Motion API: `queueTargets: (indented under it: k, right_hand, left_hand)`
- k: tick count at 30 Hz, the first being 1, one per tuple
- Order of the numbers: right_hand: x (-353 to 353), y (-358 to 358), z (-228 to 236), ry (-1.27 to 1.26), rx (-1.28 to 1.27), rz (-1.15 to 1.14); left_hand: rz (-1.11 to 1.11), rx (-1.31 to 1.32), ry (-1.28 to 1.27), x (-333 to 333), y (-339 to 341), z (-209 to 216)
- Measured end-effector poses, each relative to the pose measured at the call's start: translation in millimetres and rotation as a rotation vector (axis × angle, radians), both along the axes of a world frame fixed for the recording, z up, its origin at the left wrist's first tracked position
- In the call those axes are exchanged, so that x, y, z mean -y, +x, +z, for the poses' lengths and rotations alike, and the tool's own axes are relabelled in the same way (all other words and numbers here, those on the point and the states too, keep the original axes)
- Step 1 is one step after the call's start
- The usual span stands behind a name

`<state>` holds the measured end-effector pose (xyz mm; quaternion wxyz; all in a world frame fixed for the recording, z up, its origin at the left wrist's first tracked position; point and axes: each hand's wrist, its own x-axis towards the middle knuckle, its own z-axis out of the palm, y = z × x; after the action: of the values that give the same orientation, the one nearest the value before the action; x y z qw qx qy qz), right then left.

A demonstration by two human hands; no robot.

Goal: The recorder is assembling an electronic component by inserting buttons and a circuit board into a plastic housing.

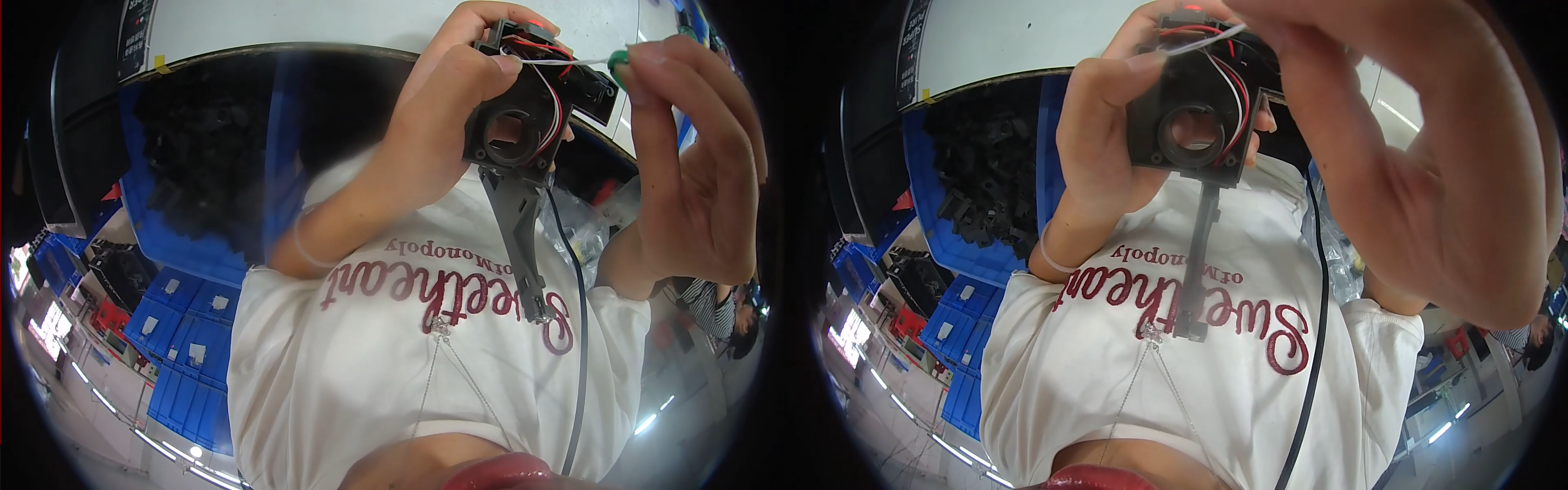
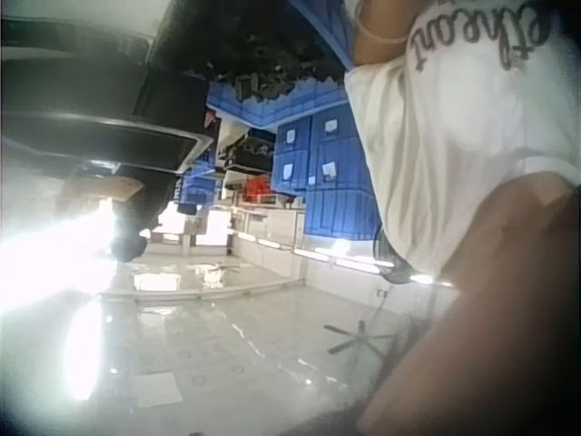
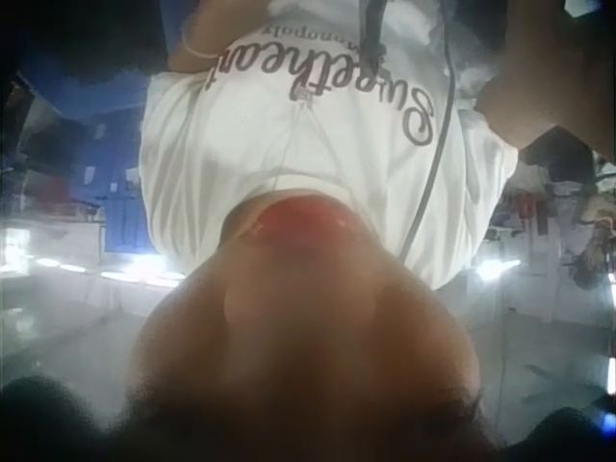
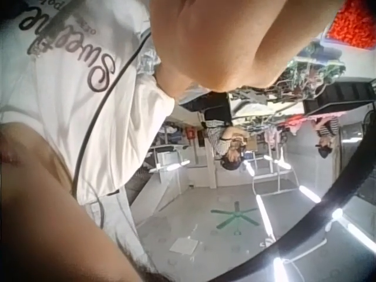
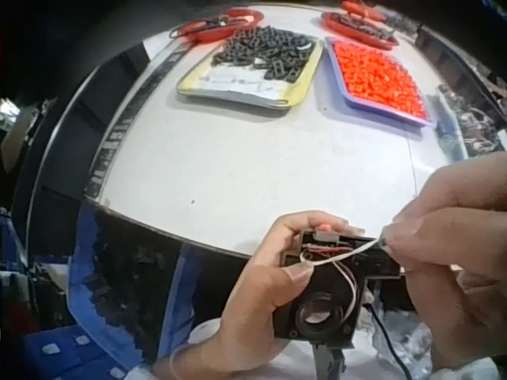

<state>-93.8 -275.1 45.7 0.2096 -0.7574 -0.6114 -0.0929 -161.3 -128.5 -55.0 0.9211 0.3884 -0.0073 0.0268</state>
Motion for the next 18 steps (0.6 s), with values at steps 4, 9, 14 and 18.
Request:
queueTargets:
  k: [4,9,14,18]
  right_hand:
    - [-3,-4,0,-0.014,0.005,0.002]
    - [-7,-10,0,-0.023,0.018,0.019]
    - [-11,-11,0,-0.042,0.032,0.024]
    - [-6,-8,-22,0.079,-0.050,0.092]
  left_hand:
    - [-0.007,0.092,0.080,-3,1,-4]
    - [-0.001,0.214,0.187,-3,4,-10]
    - [-0.007,0.338,0.284,-9,8,-16]
    - [0.030,0.414,0.387,-13,9,-27]
